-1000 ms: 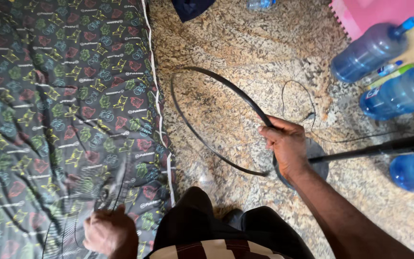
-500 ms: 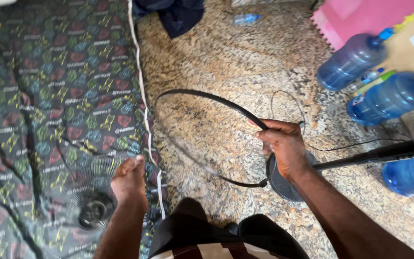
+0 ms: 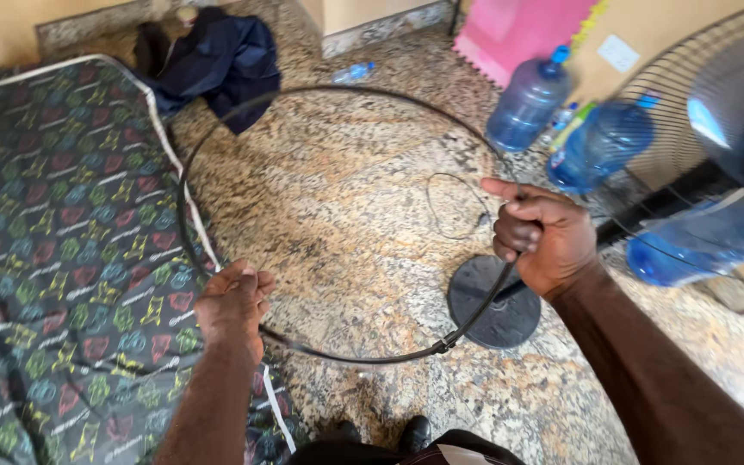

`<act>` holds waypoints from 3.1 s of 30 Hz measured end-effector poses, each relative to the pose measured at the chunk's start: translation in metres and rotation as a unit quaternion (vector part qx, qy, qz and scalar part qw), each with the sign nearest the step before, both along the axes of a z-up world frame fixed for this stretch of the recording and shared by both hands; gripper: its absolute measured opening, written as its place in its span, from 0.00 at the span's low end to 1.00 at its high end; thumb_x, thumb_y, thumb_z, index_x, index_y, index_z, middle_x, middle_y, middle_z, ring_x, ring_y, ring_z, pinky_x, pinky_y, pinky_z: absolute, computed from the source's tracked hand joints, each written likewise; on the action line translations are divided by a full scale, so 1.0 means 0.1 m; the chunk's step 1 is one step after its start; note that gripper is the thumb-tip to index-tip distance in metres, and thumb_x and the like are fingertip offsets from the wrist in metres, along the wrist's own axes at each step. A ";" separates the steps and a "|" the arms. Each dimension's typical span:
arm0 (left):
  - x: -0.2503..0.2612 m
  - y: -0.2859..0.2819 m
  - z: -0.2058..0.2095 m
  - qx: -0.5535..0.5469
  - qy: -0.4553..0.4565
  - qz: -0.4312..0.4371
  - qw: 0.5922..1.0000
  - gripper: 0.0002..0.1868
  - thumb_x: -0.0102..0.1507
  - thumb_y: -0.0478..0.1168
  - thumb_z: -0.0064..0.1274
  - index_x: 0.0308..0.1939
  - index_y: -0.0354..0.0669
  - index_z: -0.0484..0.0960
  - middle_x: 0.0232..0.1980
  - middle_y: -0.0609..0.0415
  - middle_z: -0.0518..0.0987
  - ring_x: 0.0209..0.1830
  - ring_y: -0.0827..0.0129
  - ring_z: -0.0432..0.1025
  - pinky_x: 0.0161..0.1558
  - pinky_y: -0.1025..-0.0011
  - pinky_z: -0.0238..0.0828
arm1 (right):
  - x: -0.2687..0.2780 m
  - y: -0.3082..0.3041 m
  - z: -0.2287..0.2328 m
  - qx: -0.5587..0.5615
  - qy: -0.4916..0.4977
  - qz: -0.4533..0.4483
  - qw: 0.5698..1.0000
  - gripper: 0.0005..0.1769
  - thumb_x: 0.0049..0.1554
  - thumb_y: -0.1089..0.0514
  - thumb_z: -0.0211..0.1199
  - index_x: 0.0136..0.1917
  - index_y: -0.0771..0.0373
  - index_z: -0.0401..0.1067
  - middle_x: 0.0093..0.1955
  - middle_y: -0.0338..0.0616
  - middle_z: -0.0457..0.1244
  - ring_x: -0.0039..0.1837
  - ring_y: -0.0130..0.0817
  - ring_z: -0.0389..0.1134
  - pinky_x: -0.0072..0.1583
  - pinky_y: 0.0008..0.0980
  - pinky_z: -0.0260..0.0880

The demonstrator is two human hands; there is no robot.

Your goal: The person assembles a standing fan by attaching the front and rear wire cages to the fan head. They align the cages with the fan blades and secure them in place.

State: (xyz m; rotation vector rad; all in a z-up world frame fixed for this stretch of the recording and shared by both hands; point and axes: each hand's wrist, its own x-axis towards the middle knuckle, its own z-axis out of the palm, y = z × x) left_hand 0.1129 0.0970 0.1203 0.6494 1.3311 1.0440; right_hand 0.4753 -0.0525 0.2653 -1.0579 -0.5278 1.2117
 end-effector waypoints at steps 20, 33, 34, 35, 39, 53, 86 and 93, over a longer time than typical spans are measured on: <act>0.86 -0.38 0.80 -0.036 -0.003 -0.134 0.990 0.35 0.67 0.42 0.55 0.76 0.48 0.60 0.66 0.42 0.74 0.61 0.54 0.70 0.52 0.57 0.65 | 0.36 -1.73 0.42 0.146 0.111 -0.101 0.978 0.22 0.58 0.58 0.57 0.64 0.64 0.76 0.26 0.28 0.43 0.30 0.24 0.44 0.37 0.28 0.50; 1.75 -0.71 1.79 0.192 0.162 -0.131 0.959 0.32 0.62 0.31 0.61 0.68 0.49 0.68 0.67 0.49 0.71 0.66 0.61 0.67 0.58 0.67 0.73 | 0.52 -2.87 0.50 0.163 0.058 -0.255 0.951 0.23 0.56 0.58 0.58 0.64 0.66 0.76 0.25 0.28 0.42 0.30 0.24 0.42 0.36 0.27 0.46; 1.85 -0.75 1.84 0.191 0.148 -0.142 0.960 0.39 0.60 0.32 0.62 0.73 0.53 0.62 0.72 0.48 0.65 0.71 0.59 0.61 0.61 0.66 0.69 | 0.58 -2.94 0.51 0.170 0.060 -0.256 0.950 0.23 0.56 0.58 0.58 0.64 0.66 0.76 0.25 0.28 0.42 0.30 0.24 0.42 0.36 0.27 0.47; 1.95 -0.78 1.88 0.165 0.128 -0.166 0.964 0.41 0.61 0.32 0.60 0.75 0.55 0.59 0.75 0.48 0.61 0.74 0.57 0.58 0.65 0.63 0.67 | 0.64 -2.99 0.52 0.176 0.061 -0.255 0.949 0.24 0.56 0.58 0.59 0.64 0.66 0.76 0.25 0.28 0.42 0.30 0.24 0.42 0.36 0.27 0.47; 2.36 -1.00 2.04 0.122 0.131 -0.238 0.955 0.42 0.65 0.38 0.57 0.79 0.56 0.52 0.80 0.48 0.54 0.79 0.53 0.52 0.72 0.55 0.60 | 0.95 -3.19 0.53 0.207 0.074 -0.240 0.945 0.23 0.57 0.58 0.59 0.65 0.66 0.76 0.26 0.28 0.42 0.31 0.25 0.42 0.37 0.28 0.47; 3.40 -1.24 2.05 0.162 0.013 -0.128 0.978 0.06 0.69 0.35 0.49 0.45 0.43 0.82 0.41 0.52 0.83 0.32 0.71 0.79 0.28 0.75 0.77 | 1.88 -3.42 0.75 -0.040 -0.163 -0.441 0.882 0.30 0.62 0.63 0.52 0.77 0.69 0.62 0.44 0.45 0.68 0.47 0.33 0.70 0.49 0.33 0.73; 4.50 -0.72 2.27 0.412 -0.058 -0.309 0.855 0.09 0.68 0.26 0.51 0.51 0.33 0.82 0.47 0.50 0.85 0.46 0.72 0.83 0.51 0.75 0.81 | 1.90 -3.12 0.93 -0.417 -0.344 -0.517 0.664 0.25 0.65 0.57 0.62 0.75 0.57 0.67 0.46 0.51 0.70 0.46 0.37 0.73 0.44 0.37 0.80; 4.62 -0.38 2.19 0.351 -0.113 -0.277 0.887 0.13 0.66 0.23 0.49 0.51 0.32 0.85 0.47 0.48 0.85 0.42 0.73 0.81 0.45 0.80 0.81 | 1.93 -3.04 0.85 -0.301 -0.357 -0.524 0.712 0.29 0.58 0.69 0.62 0.73 0.62 0.67 0.52 0.45 0.70 0.50 0.31 0.74 0.51 0.30 0.79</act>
